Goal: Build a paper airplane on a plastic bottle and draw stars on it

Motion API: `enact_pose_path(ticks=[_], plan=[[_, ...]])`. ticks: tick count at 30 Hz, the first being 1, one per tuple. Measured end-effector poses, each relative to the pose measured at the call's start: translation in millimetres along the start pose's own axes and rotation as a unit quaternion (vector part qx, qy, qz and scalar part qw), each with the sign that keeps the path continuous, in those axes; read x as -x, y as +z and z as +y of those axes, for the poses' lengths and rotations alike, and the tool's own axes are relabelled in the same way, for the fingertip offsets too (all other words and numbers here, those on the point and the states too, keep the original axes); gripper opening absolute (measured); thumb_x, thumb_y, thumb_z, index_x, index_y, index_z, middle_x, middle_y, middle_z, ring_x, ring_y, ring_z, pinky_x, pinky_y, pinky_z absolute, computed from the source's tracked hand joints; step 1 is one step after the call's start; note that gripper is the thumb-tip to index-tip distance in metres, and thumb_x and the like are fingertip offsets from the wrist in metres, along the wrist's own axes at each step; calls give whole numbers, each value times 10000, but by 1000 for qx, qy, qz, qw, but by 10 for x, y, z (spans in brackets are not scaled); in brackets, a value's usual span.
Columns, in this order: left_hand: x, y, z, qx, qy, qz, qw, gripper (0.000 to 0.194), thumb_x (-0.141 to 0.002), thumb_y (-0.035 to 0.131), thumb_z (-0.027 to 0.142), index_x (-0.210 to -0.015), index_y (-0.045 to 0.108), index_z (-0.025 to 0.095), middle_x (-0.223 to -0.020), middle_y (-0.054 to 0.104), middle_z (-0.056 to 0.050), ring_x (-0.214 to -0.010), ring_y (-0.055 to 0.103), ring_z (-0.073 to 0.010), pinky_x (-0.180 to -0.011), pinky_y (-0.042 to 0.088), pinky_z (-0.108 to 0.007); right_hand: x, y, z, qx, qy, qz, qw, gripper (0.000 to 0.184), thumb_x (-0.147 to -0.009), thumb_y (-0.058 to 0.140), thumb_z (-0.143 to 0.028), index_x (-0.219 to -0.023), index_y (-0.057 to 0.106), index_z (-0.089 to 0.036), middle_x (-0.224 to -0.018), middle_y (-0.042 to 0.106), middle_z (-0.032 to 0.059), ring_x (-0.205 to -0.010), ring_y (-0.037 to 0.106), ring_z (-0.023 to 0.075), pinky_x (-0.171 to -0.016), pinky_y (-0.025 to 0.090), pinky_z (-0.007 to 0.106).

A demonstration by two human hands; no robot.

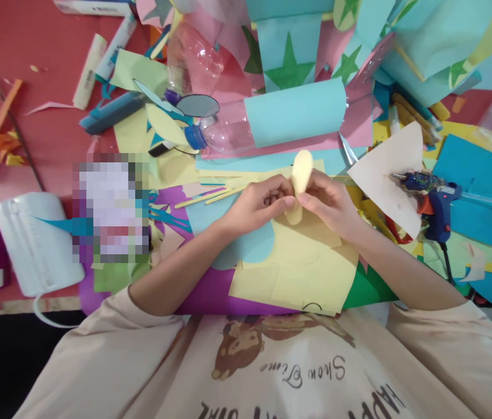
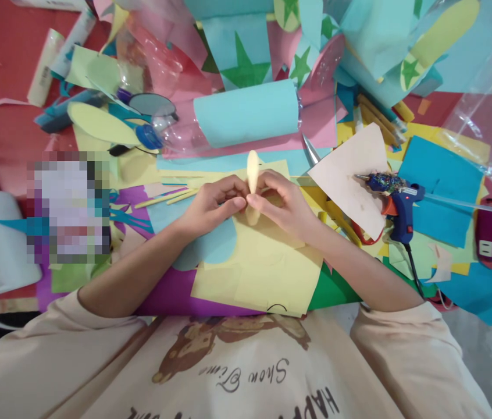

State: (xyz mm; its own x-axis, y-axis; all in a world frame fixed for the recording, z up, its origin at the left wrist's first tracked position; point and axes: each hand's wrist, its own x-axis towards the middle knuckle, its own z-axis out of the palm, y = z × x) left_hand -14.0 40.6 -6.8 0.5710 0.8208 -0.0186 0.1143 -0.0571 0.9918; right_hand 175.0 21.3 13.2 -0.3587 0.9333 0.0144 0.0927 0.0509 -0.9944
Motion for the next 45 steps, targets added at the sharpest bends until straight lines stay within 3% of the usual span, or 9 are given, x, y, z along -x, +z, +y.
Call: enact_pose_path(ticks=[6,14,16,19,22,27,30,34,45], plan=[[-6,1,30,-34,-2,29,999,485,-913,501,600,-669,500,181,-537,426,37,-470,382,-86,-453,285,-241,-17,-5,-26,42,-32,-16,998,171,-938,524,-275,-777,558,-230,-765,530,4,-769,503,151,-733,416,317],[-20,9,-14,28,-27,86,996,482,-920,520,575,-637,474,187,-437,453,45,-369,411,-69,-369,295,-202,-10,41,43,8,-3,26,1000,228,-827,686,-268,-819,460,-235,-770,510,-43,-666,514,88,-643,469,249],[-30,11,-47,58,-6,91,994,435,-914,541,572,-713,514,187,-478,487,47,-386,447,-71,-367,323,-190,-18,39,40,8,2,34,999,267,-835,689,-333,-795,444,-236,-742,489,-46,-655,505,89,-633,472,251],[-48,11,-108,130,54,113,984,308,-890,623,496,-997,529,222,-647,592,53,-466,535,-78,-419,417,-179,-25,27,44,-2,10,49,999,316,-829,701,-396,-784,433,-237,-740,487,-45,-659,506,89,-625,470,249],[-63,6,-164,161,102,113,975,370,-880,660,390,-1169,460,275,-812,653,47,-561,589,-76,-516,485,-184,-19,15,61,-17,12,53,998,282,-829,709,-378,-832,463,-240,-756,511,-46,-675,529,88,-620,471,238],[-50,3,-175,143,121,108,976,327,-872,680,364,-1101,466,273,-931,664,21,-654,611,-74,-611,512,-198,2,9,75,-10,2,50,999,200,-866,673,-303,-1034,576,-254,-746,549,-44,-689,553,92,-617,480,225],[-31,0,-162,132,93,117,980,371,-860,704,382,-1086,429,276,-932,648,21,-620,593,-66,-621,512,-213,4,7,72,2,-3,56,998,129,-876,664,-315,-977,629,-244,-764,569,-31,-687,558,87,-612,483,219],[-23,-13,-163,99,108,130,981,289,-852,712,409,-988,520,241,-872,594,15,-658,582,-78,-606,487,-208,-1,8,67,-5,0,61,998,108,-869,675,-314,-946,653,-241,-760,592,-33,-682,574,81,-619,495,212],[2,-33,-121,92,89,96,987,301,-859,681,477,-931,632,189,-829,622,-14,-713,622,-111,-644,515,-222,-11,7,27,-8,8,70,997,128,-859,684,-354,-885,676,-229,-814,667,-18,-737,633,96,-666,524,227]])
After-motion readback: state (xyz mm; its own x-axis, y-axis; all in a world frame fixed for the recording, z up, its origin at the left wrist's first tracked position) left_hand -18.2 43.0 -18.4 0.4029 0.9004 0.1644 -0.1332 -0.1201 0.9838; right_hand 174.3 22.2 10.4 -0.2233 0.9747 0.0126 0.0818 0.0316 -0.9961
